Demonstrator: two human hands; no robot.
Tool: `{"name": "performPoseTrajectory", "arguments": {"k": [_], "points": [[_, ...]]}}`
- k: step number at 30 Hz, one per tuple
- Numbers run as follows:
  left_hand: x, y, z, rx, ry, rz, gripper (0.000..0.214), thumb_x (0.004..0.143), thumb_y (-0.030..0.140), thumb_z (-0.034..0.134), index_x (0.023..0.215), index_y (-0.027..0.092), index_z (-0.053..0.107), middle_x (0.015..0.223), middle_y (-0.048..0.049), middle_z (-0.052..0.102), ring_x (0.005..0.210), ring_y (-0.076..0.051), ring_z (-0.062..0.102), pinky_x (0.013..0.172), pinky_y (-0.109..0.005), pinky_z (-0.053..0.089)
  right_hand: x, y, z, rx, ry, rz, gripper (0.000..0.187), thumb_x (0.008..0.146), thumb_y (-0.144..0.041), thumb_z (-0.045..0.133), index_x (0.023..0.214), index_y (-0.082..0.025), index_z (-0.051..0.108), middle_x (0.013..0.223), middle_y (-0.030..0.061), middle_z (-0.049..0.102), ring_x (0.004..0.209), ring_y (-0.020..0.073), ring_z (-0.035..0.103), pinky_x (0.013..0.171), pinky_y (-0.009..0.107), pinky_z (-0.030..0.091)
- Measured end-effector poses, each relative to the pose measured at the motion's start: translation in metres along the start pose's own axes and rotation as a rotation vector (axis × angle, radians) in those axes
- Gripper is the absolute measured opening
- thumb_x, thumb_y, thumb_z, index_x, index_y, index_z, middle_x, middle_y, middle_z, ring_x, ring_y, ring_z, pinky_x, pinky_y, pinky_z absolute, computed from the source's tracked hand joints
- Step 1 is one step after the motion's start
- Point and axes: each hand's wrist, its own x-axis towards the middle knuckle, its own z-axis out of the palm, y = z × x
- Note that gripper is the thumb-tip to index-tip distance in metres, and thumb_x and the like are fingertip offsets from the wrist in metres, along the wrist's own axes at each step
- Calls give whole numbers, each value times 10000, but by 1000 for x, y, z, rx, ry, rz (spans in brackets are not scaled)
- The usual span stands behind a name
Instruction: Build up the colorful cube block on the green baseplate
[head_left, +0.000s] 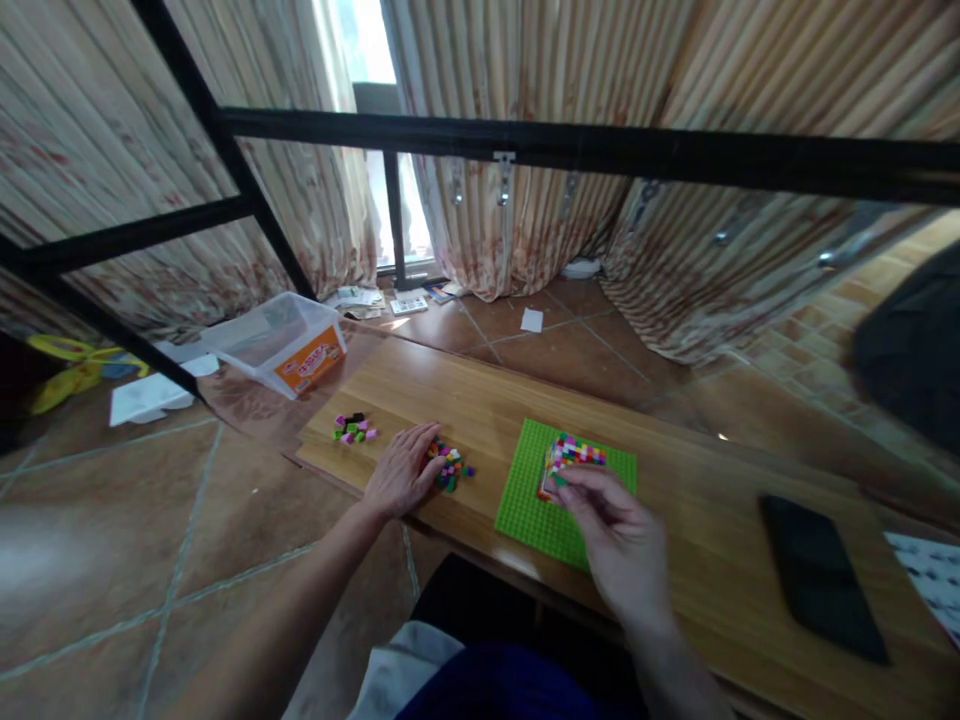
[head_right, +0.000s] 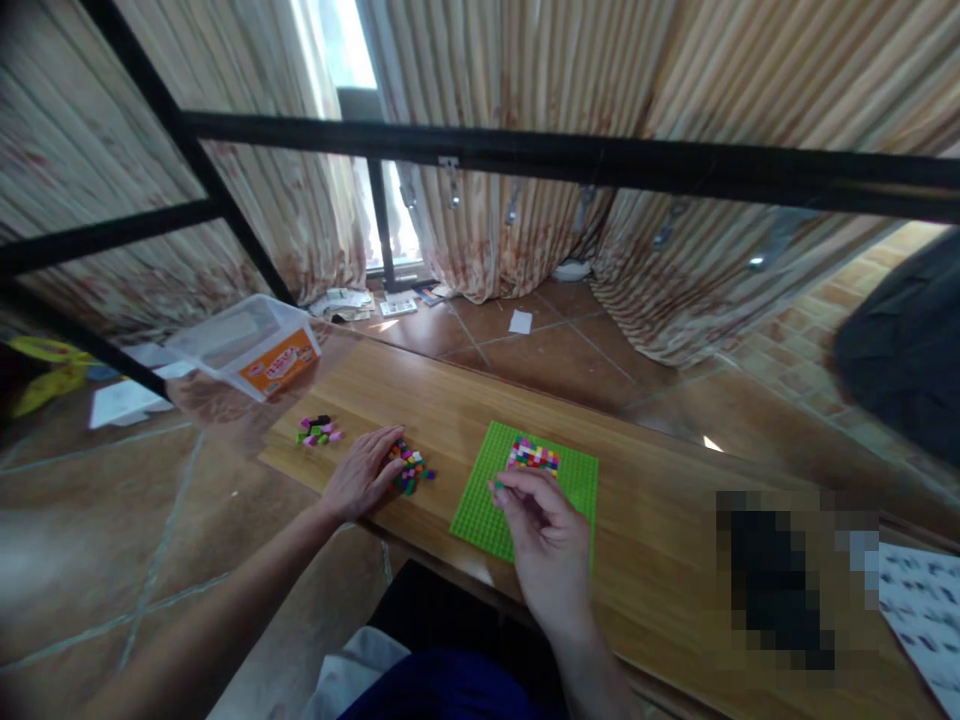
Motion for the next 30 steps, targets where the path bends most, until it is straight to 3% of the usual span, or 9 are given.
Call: {"name": "performPoseTrajectory", "arguments": {"k": [4,8,16,30], "points": [[3,-2,0,-28,37,5,486,1001,465,404,1373,175,522,1392,-131,588,1321,-266,517,1132,-479,414,19,13,-35,-212,191,-72,131,810,-363,721,868,-257,772,930,32,734,881,174,686,822,340,569],[3,-2,1,-39,52,-7,490,1004,476,389,1354,165,534,1359,-136,609,1290,-271,539,1114,-485,434,43,33,-52,-281,244,-14,179,787,-392,715,841,-234,778,890,46,750,852,192,689,838,372,555],[3,-5,4,-50,67,-31,451,1007,459,400,1344,195,541,1348,-112,619,1288,-258,547,1121,-474,434,71,52,-36,-217,131,69,261,723,-435,747,868,-220,783,915,64,774,805,205,696,774,379,564],[2,0,2,-27,88,-46,433,1002,444,418,1317,188,570,1333,-112,635,1279,-257,556,1108,-465,454,73,57,-31,-189,95,106,316,683,-444,791,898,-213,781,943,67,778,862,217,713,865,425,567]]}}
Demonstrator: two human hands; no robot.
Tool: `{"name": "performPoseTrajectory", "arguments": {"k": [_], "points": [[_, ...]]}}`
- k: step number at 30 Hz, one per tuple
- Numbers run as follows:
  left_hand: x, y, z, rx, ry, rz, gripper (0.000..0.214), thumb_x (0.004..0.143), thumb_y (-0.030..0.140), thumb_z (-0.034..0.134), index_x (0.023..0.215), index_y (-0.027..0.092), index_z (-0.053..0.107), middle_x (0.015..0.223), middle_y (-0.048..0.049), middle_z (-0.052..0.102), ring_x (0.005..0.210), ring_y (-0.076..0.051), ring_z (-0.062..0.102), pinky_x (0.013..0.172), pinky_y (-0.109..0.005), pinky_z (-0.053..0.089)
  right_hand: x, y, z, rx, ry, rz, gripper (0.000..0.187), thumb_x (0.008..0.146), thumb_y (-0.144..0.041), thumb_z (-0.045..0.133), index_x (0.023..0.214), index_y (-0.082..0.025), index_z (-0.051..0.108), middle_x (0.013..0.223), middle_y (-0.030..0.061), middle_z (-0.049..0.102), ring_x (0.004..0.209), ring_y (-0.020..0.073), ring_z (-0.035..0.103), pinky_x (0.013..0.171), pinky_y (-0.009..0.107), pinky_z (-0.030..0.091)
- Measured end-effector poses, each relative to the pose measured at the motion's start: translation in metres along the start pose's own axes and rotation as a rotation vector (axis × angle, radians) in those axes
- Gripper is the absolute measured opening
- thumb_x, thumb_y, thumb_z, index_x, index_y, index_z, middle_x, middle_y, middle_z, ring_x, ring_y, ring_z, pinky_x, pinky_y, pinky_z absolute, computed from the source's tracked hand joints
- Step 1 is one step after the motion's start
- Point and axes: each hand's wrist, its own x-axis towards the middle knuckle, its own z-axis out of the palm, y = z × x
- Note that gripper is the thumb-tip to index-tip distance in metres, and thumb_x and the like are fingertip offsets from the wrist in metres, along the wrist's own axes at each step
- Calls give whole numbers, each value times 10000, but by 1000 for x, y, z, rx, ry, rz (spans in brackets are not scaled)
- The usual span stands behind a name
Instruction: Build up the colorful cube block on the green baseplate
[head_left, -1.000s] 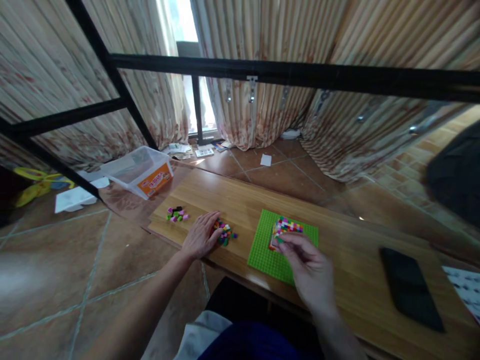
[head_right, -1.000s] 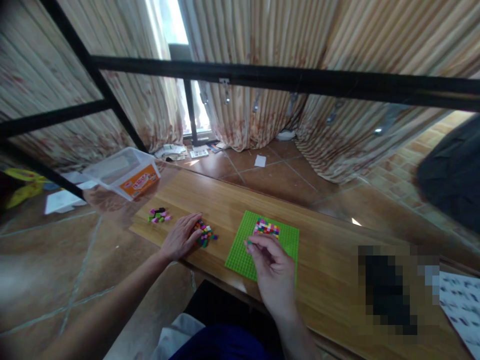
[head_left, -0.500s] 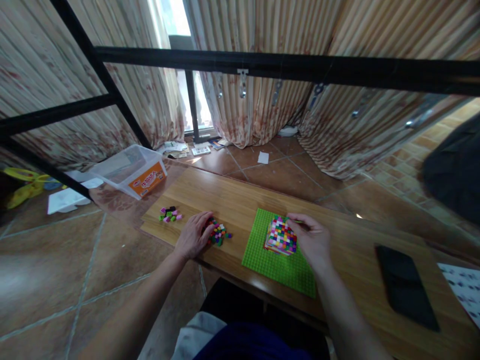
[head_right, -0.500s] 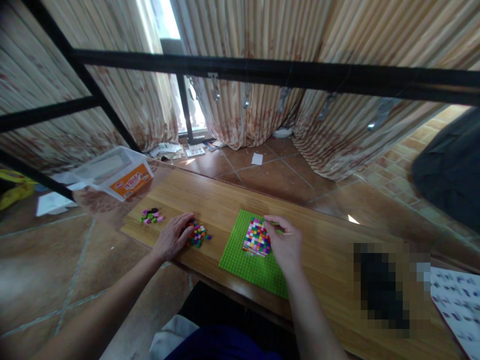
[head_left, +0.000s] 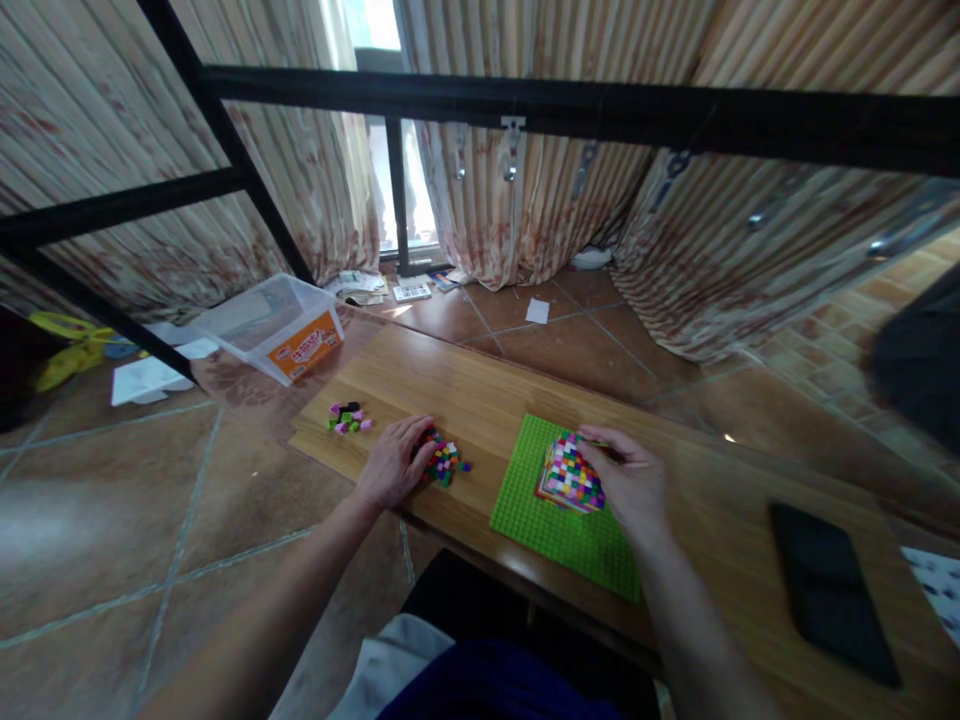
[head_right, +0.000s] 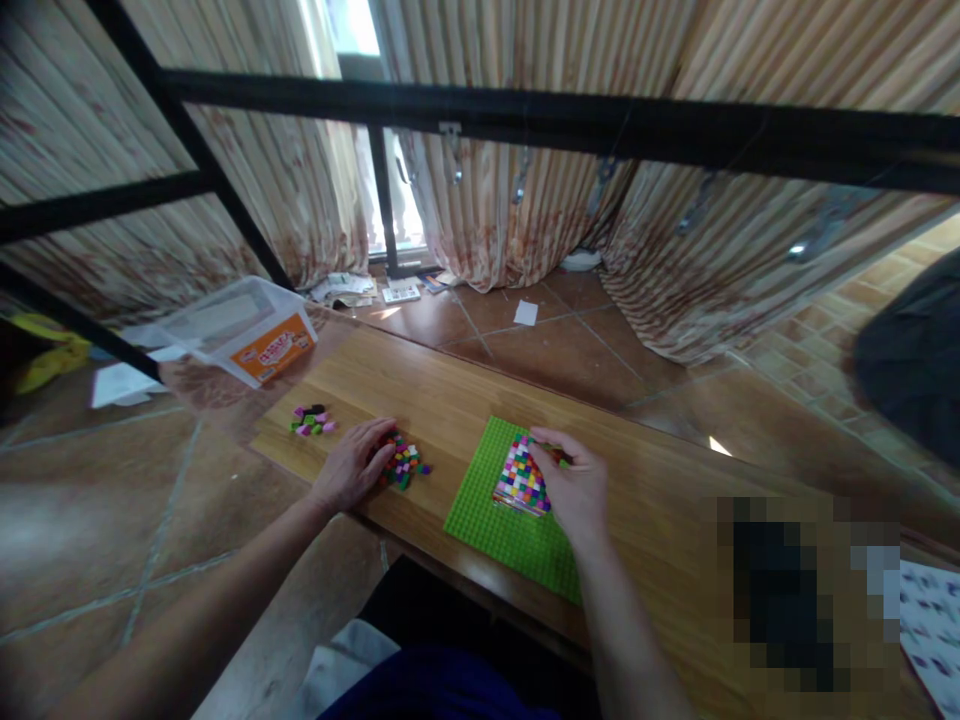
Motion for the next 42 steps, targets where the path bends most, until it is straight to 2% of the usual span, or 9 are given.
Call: {"name": "performPoseTrajectory", "arguments": {"k": [5,14,34,42], "points": [[0,1,-1,-6,-4,1,459,1006,466,409,1316,167,568,1338,-120,632,1275,-262,557,1112,-463,449,0,2,-2,-19,-15,-11,335,688,-451,797,928,-217,779,971,65,779,912,230,718,920,451,556],[0,1,0,-8,-7,-18,455,1001,468,417,1320,180,569,1344,-118,627,1282,-267,553,1112,-468,447,0,4,-2,46,-17,9,295,734,-475,758,907,-238,781,937,54,780,840,202,715,797,378,581],[0,2,-1,-2,-10,-14,459,998,467,417,1317,177,573,1346,-124,626,1279,-271,554,1112,-469,446,6,-2,-1,-42,1,-24,260,716,-459,755,848,-237,787,869,46,781,777,203,717,725,354,583],[-1,1,0,-9,-3,-10,449,998,456,424,1321,182,574,1353,-121,622,1277,-269,557,1115,-469,443,3,-8,-6,-220,-56,-158,240,826,-461,665,915,-275,789,962,27,781,920,221,720,860,387,566]]}}
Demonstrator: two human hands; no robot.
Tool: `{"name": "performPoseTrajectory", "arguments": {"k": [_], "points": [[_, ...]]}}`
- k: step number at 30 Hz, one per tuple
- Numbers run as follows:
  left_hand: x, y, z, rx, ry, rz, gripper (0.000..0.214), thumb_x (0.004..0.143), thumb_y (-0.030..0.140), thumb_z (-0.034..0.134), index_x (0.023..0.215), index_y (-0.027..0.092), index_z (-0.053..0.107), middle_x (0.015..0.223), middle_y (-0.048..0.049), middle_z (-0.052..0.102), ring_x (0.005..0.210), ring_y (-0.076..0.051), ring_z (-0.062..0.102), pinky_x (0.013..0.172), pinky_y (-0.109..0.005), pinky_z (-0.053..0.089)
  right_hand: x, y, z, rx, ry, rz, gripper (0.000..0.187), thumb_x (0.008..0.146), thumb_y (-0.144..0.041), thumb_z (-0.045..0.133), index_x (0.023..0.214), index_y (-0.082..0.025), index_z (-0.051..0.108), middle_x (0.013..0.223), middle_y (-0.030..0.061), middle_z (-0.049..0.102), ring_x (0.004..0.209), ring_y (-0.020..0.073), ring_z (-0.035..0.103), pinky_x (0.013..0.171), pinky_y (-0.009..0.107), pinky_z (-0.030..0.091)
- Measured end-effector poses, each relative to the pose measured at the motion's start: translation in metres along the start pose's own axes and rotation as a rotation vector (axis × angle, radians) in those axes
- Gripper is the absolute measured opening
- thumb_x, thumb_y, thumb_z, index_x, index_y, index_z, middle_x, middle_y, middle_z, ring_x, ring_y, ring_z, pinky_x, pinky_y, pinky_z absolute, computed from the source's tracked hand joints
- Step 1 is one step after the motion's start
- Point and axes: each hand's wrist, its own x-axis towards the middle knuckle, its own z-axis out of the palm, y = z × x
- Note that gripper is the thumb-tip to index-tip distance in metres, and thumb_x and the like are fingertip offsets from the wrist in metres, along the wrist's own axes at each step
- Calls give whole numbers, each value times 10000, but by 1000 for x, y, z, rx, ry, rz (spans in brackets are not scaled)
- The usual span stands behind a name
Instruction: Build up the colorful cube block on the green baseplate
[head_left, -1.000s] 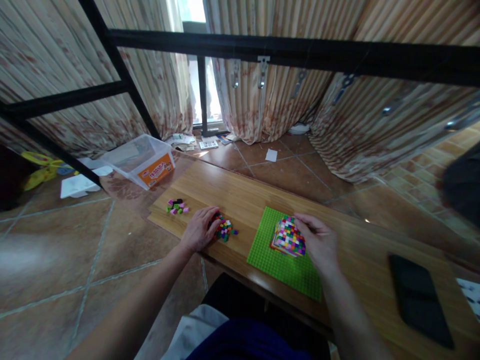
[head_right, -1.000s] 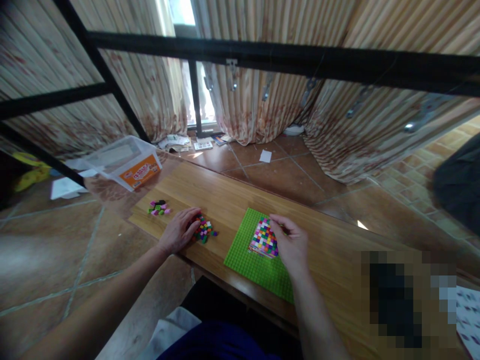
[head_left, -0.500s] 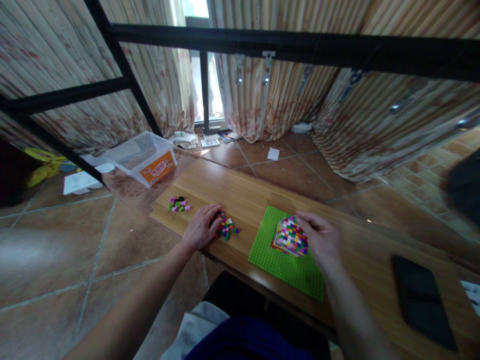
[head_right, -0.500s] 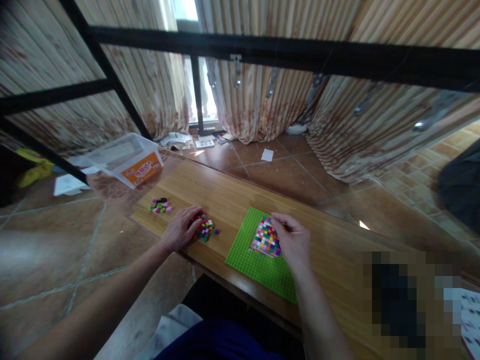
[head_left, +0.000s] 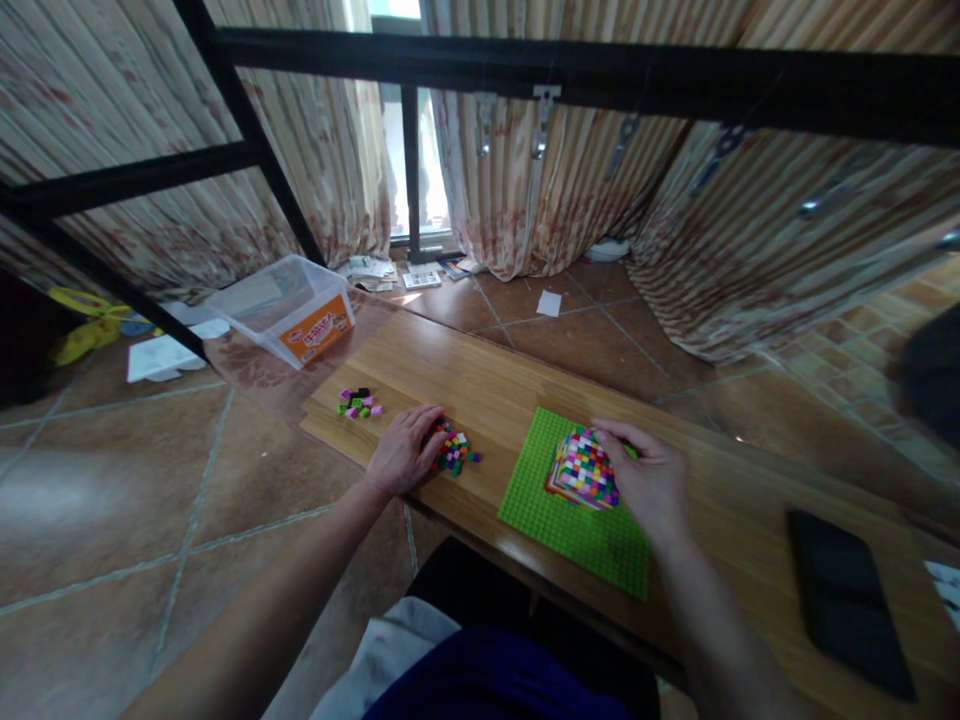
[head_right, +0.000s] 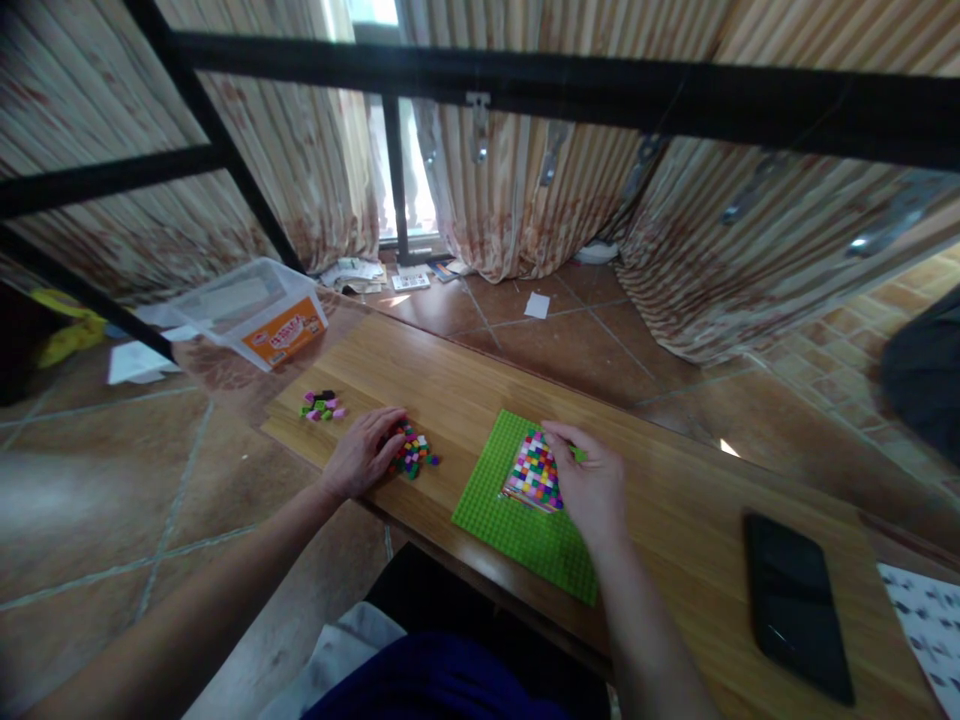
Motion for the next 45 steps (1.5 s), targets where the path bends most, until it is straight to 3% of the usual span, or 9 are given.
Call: {"name": "performPoseTrajectory", "arguments": {"k": [10,14,18,22,26,29,32,36,45], "points": [[0,1,0,3,2,9,446,1001,451,426,1303,162,581,1343,-129,626,1277,-268,555,1115,-461,442,-2,5,0,-47,-25,-26,287,850,-498,638,950,-271,783,1011,37,778,963,228,714,907,406,554],[0,1,0,-2,7,6,429,1002,444,435,1291,167,587,1331,-126,633,1265,-270,561,1103,-470,455,-2,8,1,12,-35,10,376,832,-505,660,1072,-231,753,1021,61,775,950,224,718,919,427,556],[1,0,1,-4,16,8,422,1003,435,438,1291,166,590,1322,-128,638,1252,-272,568,1094,-474,462,-6,2,-7,96,138,1,406,842,-481,662,1120,-192,723,1047,89,764,966,219,715,937,436,550],[0,1,0,1,14,7,419,1009,425,427,1293,163,589,1319,-129,641,1253,-270,568,1091,-469,462,-29,-25,-15,66,356,-8,341,874,-446,646,1083,-189,729,989,87,762,895,208,721,881,405,564],[-1,1,0,-2,5,19,405,1029,378,381,1305,158,579,1320,-123,642,1260,-250,566,1098,-445,454,-66,-54,3,22,153,-134,207,906,-371,622,1021,-243,738,1012,53,758,897,190,714,845,355,564],[-2,0,2,-13,18,12,400,1035,358,364,1307,158,578,1307,-119,649,1253,-239,572,1100,-427,450,-85,-59,40,-51,-169,-279,191,936,-290,554,1005,-255,730,986,38,757,910,183,707,849,338,551],[-3,0,3,-17,23,5,394,1034,357,369,1303,163,582,1301,-116,652,1246,-239,577,1097,-428,450,-87,-48,81,-134,-331,-304,252,942,-214,469,1008,-207,712,948,70,739,870,194,692,807,336,541],[-2,1,2,-32,25,7,376,1028,357,393,1290,174,592,1286,-113,661,1246,-241,579,1090,-435,455,-72,-33,112,-373,-356,-284,274,915,-174,451,1027,-153,701,925,112,699,885,243,649,825,385,511],[-2,2,2,-78,44,4,368,1015,374,431,1271,173,603,1277,-118,667,1240,-240,584,1080,-434,465,-61,-29,124,-503,-393,-290,181,904,-203,508,934,-180,685,921,103,662,891,249,611,821,375,474]]}}
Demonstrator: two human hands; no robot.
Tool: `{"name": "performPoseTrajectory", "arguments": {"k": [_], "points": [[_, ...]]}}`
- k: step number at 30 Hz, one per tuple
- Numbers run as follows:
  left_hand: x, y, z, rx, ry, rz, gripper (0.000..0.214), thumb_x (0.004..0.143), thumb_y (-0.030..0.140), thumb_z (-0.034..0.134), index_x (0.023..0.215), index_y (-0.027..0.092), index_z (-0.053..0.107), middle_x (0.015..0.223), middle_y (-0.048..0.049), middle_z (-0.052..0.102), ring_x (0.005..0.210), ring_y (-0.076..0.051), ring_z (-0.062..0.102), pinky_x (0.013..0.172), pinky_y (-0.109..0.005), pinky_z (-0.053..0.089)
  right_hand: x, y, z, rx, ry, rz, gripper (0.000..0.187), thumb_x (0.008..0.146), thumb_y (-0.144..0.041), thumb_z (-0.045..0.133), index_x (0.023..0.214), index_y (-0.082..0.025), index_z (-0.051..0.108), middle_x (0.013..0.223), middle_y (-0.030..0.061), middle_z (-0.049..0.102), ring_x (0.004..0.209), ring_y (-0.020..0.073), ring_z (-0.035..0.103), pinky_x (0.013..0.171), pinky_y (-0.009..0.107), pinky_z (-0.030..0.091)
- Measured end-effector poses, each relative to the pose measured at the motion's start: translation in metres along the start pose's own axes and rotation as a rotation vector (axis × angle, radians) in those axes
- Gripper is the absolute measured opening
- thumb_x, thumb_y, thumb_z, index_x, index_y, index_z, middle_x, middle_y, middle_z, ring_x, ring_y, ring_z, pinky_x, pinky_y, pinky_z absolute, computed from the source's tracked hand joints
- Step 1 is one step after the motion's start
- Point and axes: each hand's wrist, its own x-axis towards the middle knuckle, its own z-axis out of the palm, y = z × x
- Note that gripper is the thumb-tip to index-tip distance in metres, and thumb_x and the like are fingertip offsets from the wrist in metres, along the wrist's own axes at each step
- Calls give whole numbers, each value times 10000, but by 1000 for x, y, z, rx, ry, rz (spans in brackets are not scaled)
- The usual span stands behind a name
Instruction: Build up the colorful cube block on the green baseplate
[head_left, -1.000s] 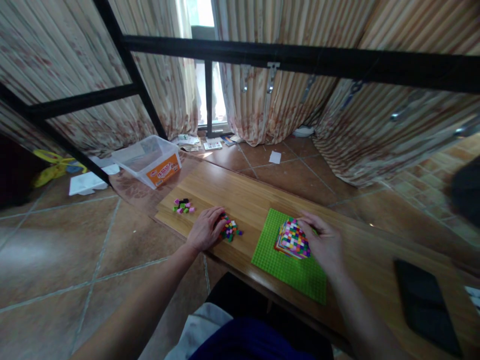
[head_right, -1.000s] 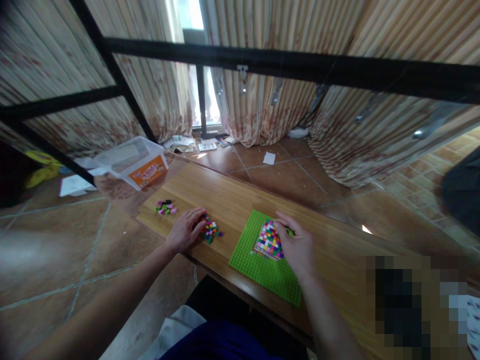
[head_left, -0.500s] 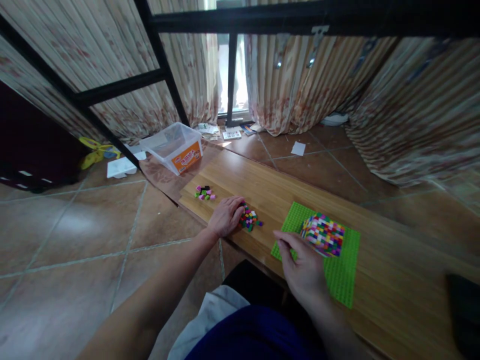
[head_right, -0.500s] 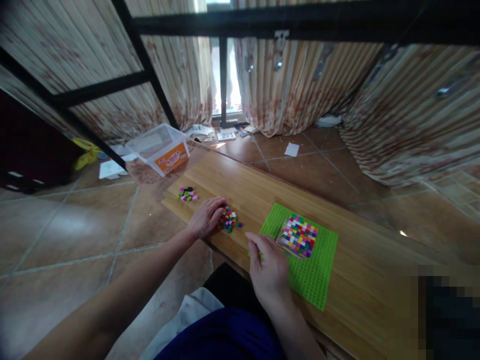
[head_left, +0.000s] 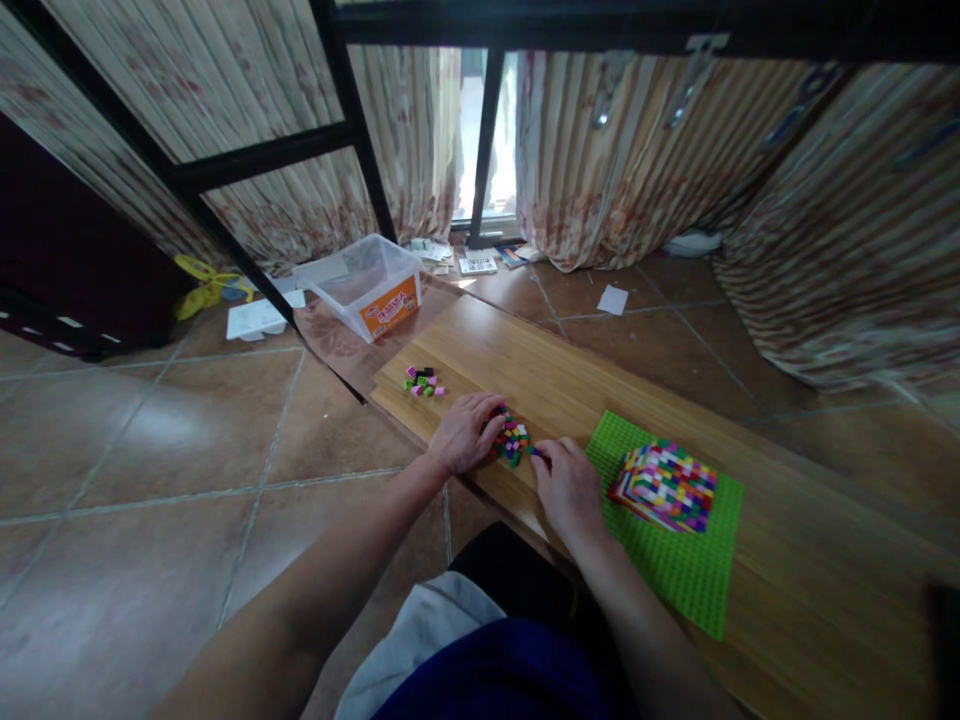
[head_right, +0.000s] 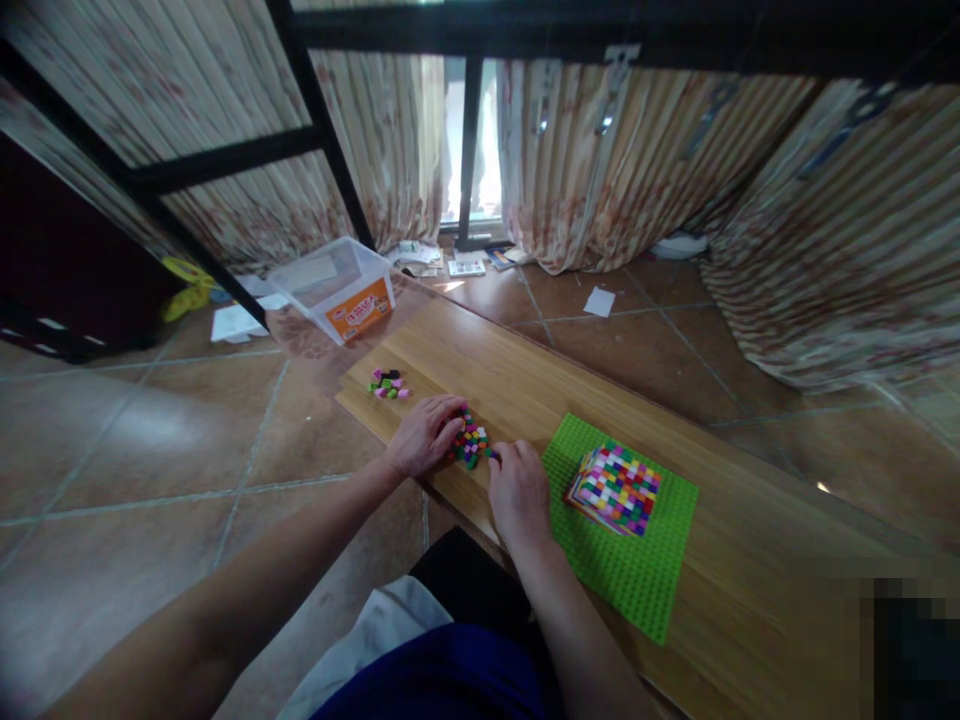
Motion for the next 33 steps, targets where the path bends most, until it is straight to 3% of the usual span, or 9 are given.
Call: {"name": "performPoseTrajectory", "arguments": {"k": [4,7,11,14,18,24,28,33], "points": [[0,0,-1,0,3,0,355,1015,365,433,1260,177,607,1263,-114,672,1234,-243,587,1077,-437,471,-3,-5,-1,54,18,23,185,906,-215,492,868,-182,670,890,102,668,859,242,626,797,372,485],[0,0,-1,11,2,1,360,1013,359,435,1258,161,608,1257,-124,673,1225,-251,589,1079,-442,470,-12,-13,-12,232,51,60,192,910,-243,488,883,-187,670,868,80,699,814,216,658,771,349,509],[1,-3,1,13,14,12,357,1012,359,432,1257,169,609,1257,-119,673,1218,-249,590,1079,-451,473,-31,-22,-45,574,75,135,171,895,-320,561,914,-205,687,853,41,735,756,168,690,719,288,550],[1,-5,1,7,16,21,344,1010,356,437,1251,183,611,1253,-106,676,1208,-239,597,1083,-448,471,-45,-20,-75,701,132,185,157,862,-346,640,922,-218,708,862,32,741,768,161,699,709,276,573],[2,-5,0,20,12,14,354,1008,365,435,1254,179,608,1263,-110,673,1227,-245,590,1087,-453,469,-57,6,-106,742,300,290,161,797,-342,730,920,-239,743,878,24,754,779,167,709,734,305,594],[3,-5,-1,31,-3,8,369,1007,379,420,1255,182,609,1265,-115,674,1243,-257,581,1093,-472,468,-54,67,-124,699,514,483,264,725,-378,789,951,-242,769,943,38,773,840,196,723,805,365,596],[3,-6,-1,32,-2,10,370,1005,387,418,1243,183,614,1254,-110,678,1233,-253,589,1094,-462,469,-42,84,-126,638,534,446,249,744,-398,765,924,-226,760,917,45,774,825,197,722,810,366,590],[4,-8,0,34,9,13,370,1003,389,421,1239,181,615,1249,-113,678,1225,-253,595,1085,-463,476,-27,89,-118,487,450,362,224,822,-414,681,929,-235,763,962,40,772,891,208,718,867,383,562]]}}
